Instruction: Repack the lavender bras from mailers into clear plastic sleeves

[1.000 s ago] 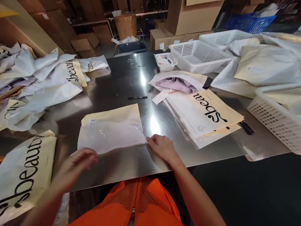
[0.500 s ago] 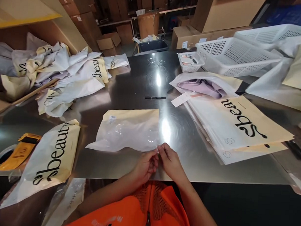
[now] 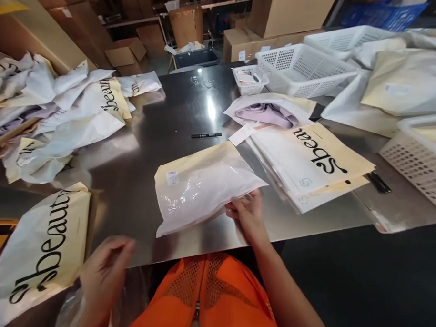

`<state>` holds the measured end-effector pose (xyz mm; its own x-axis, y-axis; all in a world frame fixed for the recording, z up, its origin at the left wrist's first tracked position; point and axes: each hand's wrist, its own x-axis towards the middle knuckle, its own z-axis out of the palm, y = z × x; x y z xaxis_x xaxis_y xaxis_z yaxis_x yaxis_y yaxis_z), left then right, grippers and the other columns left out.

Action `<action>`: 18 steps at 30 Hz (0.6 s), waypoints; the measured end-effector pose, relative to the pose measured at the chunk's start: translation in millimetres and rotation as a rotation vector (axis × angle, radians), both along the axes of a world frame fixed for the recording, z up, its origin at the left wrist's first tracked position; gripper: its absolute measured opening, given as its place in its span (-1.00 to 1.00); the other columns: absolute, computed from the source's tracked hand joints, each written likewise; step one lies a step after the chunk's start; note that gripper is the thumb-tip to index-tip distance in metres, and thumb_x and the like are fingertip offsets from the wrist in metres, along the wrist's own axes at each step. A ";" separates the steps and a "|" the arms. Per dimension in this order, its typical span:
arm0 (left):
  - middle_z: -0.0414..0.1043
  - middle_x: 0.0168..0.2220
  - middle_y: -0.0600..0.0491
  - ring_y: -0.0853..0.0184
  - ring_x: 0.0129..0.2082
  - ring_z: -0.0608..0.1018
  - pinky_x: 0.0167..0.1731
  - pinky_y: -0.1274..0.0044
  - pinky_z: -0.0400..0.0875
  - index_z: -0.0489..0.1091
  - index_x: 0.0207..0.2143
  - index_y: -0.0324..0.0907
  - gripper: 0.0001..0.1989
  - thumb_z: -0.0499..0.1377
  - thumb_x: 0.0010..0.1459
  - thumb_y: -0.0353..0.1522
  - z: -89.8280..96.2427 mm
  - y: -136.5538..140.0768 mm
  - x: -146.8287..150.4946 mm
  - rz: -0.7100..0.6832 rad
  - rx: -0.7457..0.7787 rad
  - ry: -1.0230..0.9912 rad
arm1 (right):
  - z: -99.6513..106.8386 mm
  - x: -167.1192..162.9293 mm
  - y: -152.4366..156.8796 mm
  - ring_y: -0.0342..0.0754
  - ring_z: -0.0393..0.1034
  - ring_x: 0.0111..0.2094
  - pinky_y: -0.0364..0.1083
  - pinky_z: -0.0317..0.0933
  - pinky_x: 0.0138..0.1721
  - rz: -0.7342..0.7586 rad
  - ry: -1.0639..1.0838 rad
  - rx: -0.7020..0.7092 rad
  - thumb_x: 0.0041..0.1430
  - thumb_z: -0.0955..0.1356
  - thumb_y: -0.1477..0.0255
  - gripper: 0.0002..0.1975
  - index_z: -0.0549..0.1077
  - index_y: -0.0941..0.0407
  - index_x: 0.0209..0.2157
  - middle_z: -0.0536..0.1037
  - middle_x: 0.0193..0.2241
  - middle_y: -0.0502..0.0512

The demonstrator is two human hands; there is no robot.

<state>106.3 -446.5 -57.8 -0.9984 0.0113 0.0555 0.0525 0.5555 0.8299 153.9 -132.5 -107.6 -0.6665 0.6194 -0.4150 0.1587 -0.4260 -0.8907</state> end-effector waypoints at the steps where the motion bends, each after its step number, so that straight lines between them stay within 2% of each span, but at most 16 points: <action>1: 0.46 -0.39 0.02 0.21 -0.38 0.47 -0.36 0.44 0.36 0.48 -0.41 -0.01 -0.79 0.27 0.01 -0.10 5.1 16.6 -3.1 -0.174 -0.092 0.096 | 0.5 -1.2 -7.1 -0.08 0.51 -0.44 -0.07 0.50 -0.36 -0.021 0.024 0.007 -0.22 0.56 0.11 -0.22 0.09 0.02 -0.09 0.51 -0.46 -0.12; 3: 0.50 -0.28 -0.04 0.15 -0.29 0.50 -0.34 0.43 0.37 0.52 -0.27 -0.03 -0.76 0.25 0.09 -0.11 13.7 57.8 -12.1 -0.488 -0.319 0.212 | 4.0 -3.9 -16.5 -0.14 0.46 -0.52 -0.10 0.49 -0.39 -0.054 0.067 0.004 -0.26 0.57 0.17 -0.22 0.08 0.03 -0.11 0.46 -0.52 -0.18; 5: 0.48 -0.23 -0.12 0.06 -0.21 0.50 -0.32 0.38 0.37 0.50 -0.18 -0.13 -0.70 0.20 0.17 -0.13 20.0 99.5 -21.4 -0.703 -0.626 0.287 | 9.6 -5.4 -20.5 -0.15 0.43 -0.55 -0.12 0.47 -0.42 -0.060 0.103 0.019 -0.24 0.56 0.18 -0.26 0.09 0.03 -0.14 0.44 -0.55 -0.21; 7: 0.47 -0.22 -0.17 0.02 -0.17 0.49 -0.32 0.35 0.36 0.48 -0.19 -0.23 -0.74 0.14 0.23 -0.23 25.2 132.0 -29.7 -0.869 -0.892 0.349 | 13.6 -4.1 -20.3 -0.14 0.42 -0.56 -0.11 0.45 -0.43 -0.037 0.136 0.048 -0.22 0.55 0.18 -0.28 0.08 0.03 -0.15 0.41 -0.57 -0.22; 8: 0.48 -0.24 -0.15 0.04 -0.18 0.50 -0.33 0.36 0.35 0.48 -0.22 -0.24 -0.79 0.12 0.24 -0.31 28.3 143.0 -33.9 -0.944 -0.968 0.368 | 13.9 -2.1 -18.4 -0.12 0.43 -0.56 -0.10 0.45 -0.43 -0.019 0.150 0.065 -0.21 0.54 0.19 -0.29 0.08 0.03 -0.14 0.41 -0.57 -0.23; 10: 0.50 -0.29 -0.08 0.13 -0.24 0.52 -0.39 0.41 0.29 0.49 -0.30 -0.21 -0.81 0.07 0.23 -0.42 38.3 154.8 -44.4 -1.064 -1.008 0.382 | 10.3 4.4 -10.8 -0.09 0.43 -0.55 -0.06 0.43 -0.41 0.015 0.153 0.113 -0.16 0.51 0.19 -0.31 0.06 0.02 -0.12 0.41 -0.57 -0.22; 11: 0.50 -0.32 -0.05 0.17 -0.28 0.53 -0.43 0.43 0.24 0.49 -0.33 -0.19 -0.79 0.05 0.23 -0.44 45.8 156.6 -51.3 -1.083 -1.005 0.385 | 6.8 9.0 -5.5 -0.08 0.42 -0.55 -0.04 0.42 -0.41 0.031 0.133 0.155 -0.13 0.48 0.19 -0.33 0.06 0.02 -0.10 0.40 -0.58 -0.22; 13: 0.51 -0.33 -0.01 0.21 -0.31 0.53 -0.49 0.45 0.14 0.48 -0.35 -0.17 -0.78 0.04 0.24 -0.42 65.5 155.1 -67.5 -0.984 -0.989 0.432 | -1.5 20.0 5.3 -0.04 0.41 -0.56 0.02 0.40 -0.39 0.054 0.026 0.311 -0.06 0.41 0.21 -0.38 0.07 0.05 -0.04 0.39 -0.58 -0.19; 16: 0.48 -0.36 0.03 0.25 -0.36 0.51 -0.51 0.44 0.06 0.43 -0.42 -0.17 -0.74 0.02 0.27 -0.36 96.3 149.8 -88.5 -0.706 -0.918 0.566 | -7.9 35.8 11.3 0.06 0.44 -0.42 0.12 0.36 -0.26 -0.049 -0.185 0.760 0.01 0.33 0.28 -0.43 0.14 0.13 0.04 0.47 -0.43 0.02; 18: 0.44 -0.42 0.08 0.31 -0.43 0.47 -0.52 0.45 0.04 0.38 -0.49 -0.16 -0.72 0.03 0.27 -0.34 107.9 149.0 -92.6 -0.667 -0.874 0.604 | -4.6 40.9 4.2 0.08 0.44 -0.28 0.10 0.34 -0.20 -0.150 -0.230 1.030 0.08 0.31 0.28 -0.51 0.22 0.16 0.02 0.48 -0.27 0.18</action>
